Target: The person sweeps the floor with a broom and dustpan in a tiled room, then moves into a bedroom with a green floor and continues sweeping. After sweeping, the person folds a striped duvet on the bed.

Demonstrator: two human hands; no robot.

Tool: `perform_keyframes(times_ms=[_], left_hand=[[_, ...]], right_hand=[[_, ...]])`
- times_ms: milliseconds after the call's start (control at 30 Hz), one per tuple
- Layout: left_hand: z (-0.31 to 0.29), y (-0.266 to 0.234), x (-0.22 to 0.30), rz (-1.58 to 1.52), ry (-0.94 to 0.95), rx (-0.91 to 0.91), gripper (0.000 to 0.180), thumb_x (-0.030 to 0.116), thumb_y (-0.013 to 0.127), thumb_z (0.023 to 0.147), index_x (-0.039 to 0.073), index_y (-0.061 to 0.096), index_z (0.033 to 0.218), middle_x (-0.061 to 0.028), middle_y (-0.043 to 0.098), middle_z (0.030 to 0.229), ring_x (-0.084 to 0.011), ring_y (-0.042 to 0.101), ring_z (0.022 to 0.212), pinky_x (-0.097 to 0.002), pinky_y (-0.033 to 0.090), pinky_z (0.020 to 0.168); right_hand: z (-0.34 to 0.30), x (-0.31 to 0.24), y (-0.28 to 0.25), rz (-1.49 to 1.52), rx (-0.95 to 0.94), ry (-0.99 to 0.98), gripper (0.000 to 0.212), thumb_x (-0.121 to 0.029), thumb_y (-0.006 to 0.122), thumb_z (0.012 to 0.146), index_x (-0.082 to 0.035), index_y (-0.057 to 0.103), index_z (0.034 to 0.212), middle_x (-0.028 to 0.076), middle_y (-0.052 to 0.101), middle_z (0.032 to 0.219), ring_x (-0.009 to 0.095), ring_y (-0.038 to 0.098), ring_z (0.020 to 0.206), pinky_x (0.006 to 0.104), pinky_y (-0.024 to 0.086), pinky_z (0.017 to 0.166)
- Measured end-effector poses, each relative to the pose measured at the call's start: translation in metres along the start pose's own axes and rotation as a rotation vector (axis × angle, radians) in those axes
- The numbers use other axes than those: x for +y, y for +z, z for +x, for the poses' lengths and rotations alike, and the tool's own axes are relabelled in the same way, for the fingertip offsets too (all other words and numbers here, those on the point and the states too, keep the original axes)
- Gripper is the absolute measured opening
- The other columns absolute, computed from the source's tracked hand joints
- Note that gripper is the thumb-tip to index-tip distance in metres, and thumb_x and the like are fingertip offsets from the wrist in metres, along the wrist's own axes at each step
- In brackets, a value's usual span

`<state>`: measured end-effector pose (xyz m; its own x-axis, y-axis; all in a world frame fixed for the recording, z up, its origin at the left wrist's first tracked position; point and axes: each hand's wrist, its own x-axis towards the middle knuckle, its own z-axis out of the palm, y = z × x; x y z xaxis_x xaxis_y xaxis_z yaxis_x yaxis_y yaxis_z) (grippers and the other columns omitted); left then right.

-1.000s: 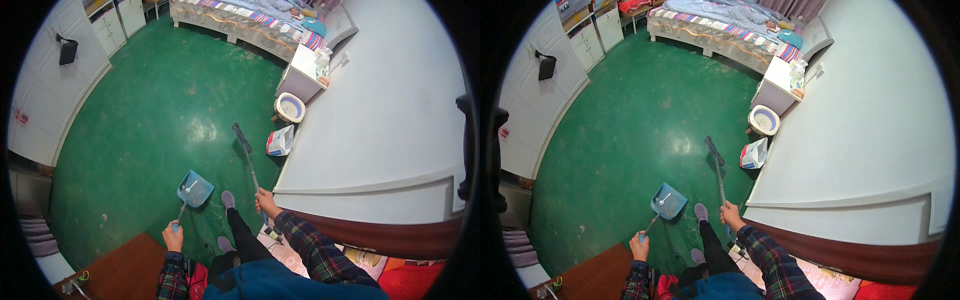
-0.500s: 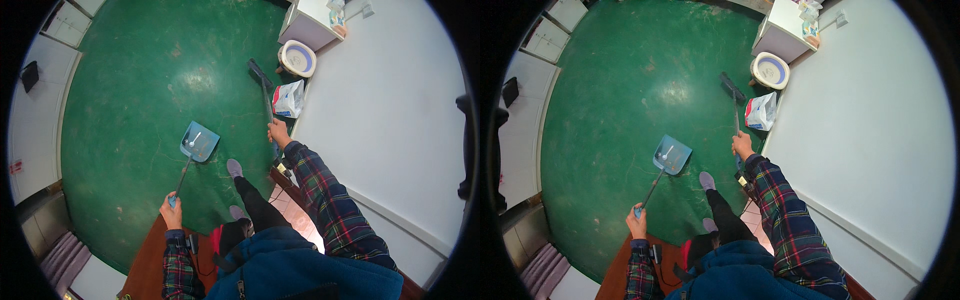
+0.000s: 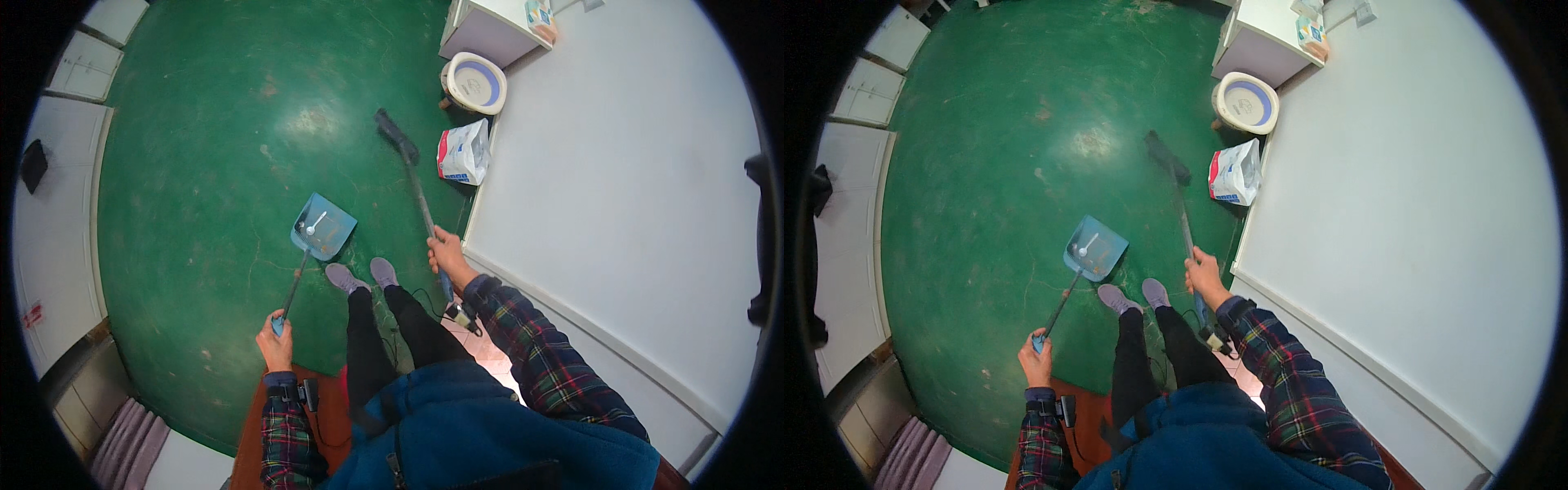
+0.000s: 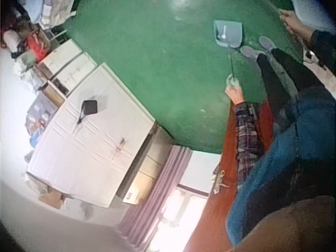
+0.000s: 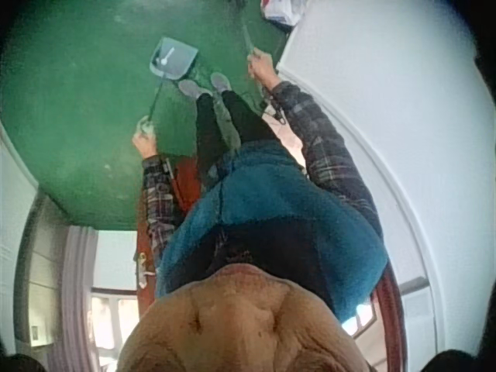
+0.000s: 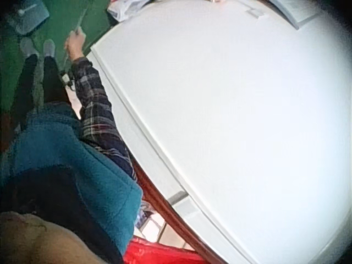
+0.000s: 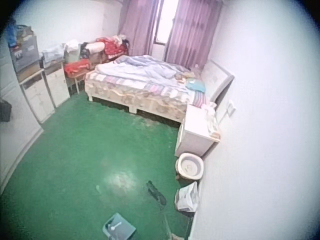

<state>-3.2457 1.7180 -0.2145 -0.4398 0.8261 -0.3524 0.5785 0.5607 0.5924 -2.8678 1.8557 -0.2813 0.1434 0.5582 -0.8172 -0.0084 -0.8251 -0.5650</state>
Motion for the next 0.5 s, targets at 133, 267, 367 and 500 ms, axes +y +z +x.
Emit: perform_keyframes(times_ms=[133,267,367,500], left_hand=[[0.008,-0.002,0.012,0.006,-0.006,-0.053,0.017,0.009,0.063,0.079,0.003,0.066,0.095,-0.0085,0.05,0.058,-0.0139,0.047,0.052,-0.0317,0.043,0.054],[0.007,0.01,0.023,0.005,0.003,-0.057,0.018,0.009,0.062,0.079,0.003,0.066,0.096,-0.0083,0.05,0.058,-0.0134,0.047,0.052,-0.0313,0.042,0.053],[0.016,0.014,0.022,0.02,0.04,-0.047,0.019,0.009,0.063,0.079,0.003,0.066,0.097,-0.0085,0.049,0.058,-0.0135,0.047,0.053,-0.0314,0.042,0.053],[0.026,0.014,0.012,0.025,0.04,-0.091,0.019,0.009,0.063,0.079,0.003,0.066,0.097,-0.0089,0.049,0.057,-0.0133,0.047,0.052,-0.0316,0.042,0.053]], right_hand=[[0.05,-0.017,-0.008,-0.111,0.082,-0.099,0.024,-0.007,0.047,0.088,0.002,0.051,0.11,0.005,0.046,0.054,0.015,0.046,0.037,0.0312,0.038,0.034],[0.071,-0.026,-0.032,-0.108,0.035,-0.097,0.02,-0.006,0.047,0.087,0.003,0.052,0.105,0.005,0.047,0.054,0.015,0.046,0.037,0.0316,0.038,0.034],[0.051,-0.024,-0.039,-0.106,-0.032,0.021,0.041,-0.006,0.048,0.088,0.001,0.045,0.129,0.004,0.047,0.055,0.014,0.046,0.037,0.0299,0.037,0.035],[0.028,-0.019,-0.028,-0.024,0.057,0.037,0.028,-0.006,0.049,0.088,0.001,0.05,0.115,0.004,0.046,0.055,0.013,0.044,0.037,0.0295,0.037,0.034]])
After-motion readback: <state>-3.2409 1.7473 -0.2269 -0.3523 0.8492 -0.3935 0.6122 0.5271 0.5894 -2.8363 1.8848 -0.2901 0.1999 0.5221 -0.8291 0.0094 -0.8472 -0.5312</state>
